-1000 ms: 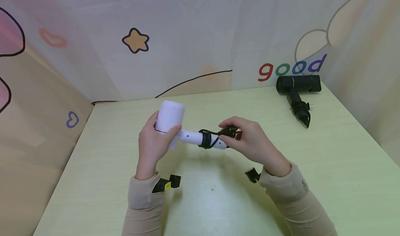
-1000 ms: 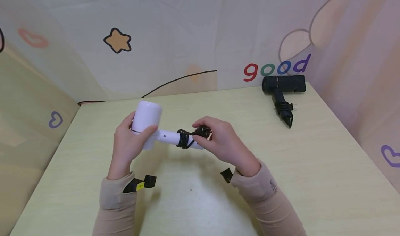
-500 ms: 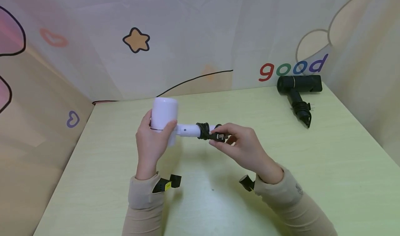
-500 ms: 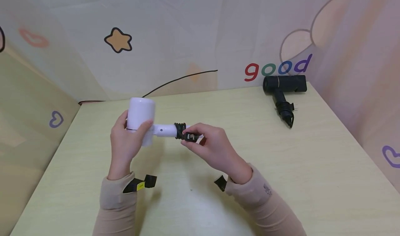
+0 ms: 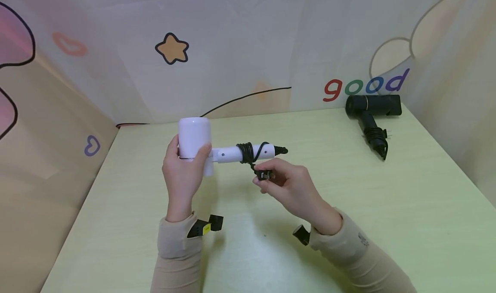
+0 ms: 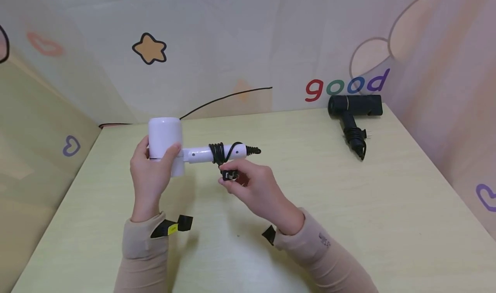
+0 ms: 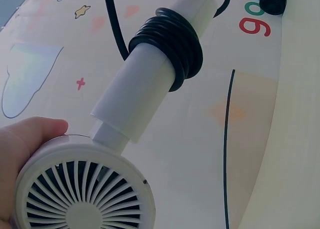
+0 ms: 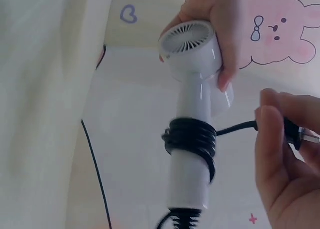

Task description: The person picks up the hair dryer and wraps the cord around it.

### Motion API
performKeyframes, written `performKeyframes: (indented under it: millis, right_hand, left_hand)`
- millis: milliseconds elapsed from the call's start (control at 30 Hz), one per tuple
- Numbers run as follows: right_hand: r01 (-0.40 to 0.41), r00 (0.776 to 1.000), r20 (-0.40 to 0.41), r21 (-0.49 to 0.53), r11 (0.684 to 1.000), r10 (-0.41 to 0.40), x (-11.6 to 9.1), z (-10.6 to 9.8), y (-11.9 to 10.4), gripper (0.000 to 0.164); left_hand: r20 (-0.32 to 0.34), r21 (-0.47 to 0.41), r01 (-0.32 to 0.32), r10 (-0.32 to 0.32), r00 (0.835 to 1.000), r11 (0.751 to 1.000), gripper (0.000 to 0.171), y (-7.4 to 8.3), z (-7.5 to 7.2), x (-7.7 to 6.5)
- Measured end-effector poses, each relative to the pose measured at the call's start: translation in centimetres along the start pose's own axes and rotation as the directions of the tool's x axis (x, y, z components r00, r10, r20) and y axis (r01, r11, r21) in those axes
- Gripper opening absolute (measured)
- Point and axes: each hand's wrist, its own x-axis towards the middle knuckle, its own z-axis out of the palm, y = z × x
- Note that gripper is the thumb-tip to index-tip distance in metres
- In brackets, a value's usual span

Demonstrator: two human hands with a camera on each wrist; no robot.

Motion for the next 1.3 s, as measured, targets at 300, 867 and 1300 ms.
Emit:
performKeyframes:
  millis: [300, 867, 1300]
  right_hand:
    - [-0.145, 0.989, 0.046, 0.293, 0.945, 0.138, -0.4, 0.9, 0.0, 0.027]
    - [-0.251, 0.967, 0.142, 0.35, 0.902, 0.214, -0.8, 2.8, 0.4, 0.021]
    - [-0.555, 0.831, 0.266, 0.321, 0.768, 0.489, 0.0, 3.5, 2.3, 0.031]
  left_hand:
    - [-0.008, -0.034, -0.006, 0.006, 1.0, 0.999, 0.067, 0.3, -0.1, -0.1]
    - [-0.044, -0.045, 0.03, -0.032, 0.998, 0.999, 0.067, 0.0, -0.3, 0.1]
    - [-0.031, -0.09, 0.06, -0.063, 0.998, 0.994, 0.063, 0.0, -0.5, 0.3]
